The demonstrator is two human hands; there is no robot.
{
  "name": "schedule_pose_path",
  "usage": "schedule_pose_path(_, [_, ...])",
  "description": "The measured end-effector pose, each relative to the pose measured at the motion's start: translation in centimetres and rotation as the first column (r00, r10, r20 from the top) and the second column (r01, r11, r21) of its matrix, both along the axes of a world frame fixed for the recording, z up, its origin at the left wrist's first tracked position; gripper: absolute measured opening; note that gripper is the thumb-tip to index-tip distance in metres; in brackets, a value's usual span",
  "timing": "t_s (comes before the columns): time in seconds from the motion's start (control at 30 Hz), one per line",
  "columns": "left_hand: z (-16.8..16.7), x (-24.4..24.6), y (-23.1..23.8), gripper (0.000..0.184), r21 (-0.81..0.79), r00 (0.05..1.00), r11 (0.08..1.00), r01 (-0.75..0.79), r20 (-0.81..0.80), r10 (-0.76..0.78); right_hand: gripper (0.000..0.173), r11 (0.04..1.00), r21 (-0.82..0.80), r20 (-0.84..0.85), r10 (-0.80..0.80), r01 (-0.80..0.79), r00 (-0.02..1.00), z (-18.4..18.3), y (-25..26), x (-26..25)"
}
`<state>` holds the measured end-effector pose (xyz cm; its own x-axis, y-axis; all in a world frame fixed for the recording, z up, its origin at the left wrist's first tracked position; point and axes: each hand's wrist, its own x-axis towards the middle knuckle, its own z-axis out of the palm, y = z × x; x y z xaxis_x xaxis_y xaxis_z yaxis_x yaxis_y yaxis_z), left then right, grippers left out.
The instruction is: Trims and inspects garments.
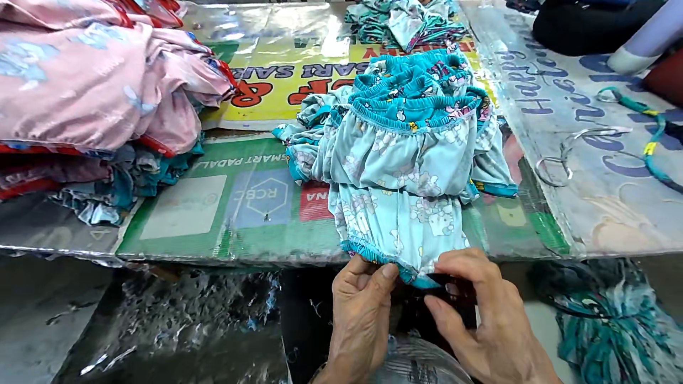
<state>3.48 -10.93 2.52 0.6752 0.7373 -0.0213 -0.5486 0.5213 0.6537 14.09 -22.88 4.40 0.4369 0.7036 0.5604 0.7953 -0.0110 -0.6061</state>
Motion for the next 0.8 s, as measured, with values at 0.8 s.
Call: schedule_pose_path(0.8, [0.7, -0.3, -0.8, 0.035, -0.150, 0.999, 0.988, 0.030, 0.038, -0.024, 0.018, 0.963, 0.238, -0.105, 0.159, -0.130, 0.982, -0.5, 2.0, 0.6])
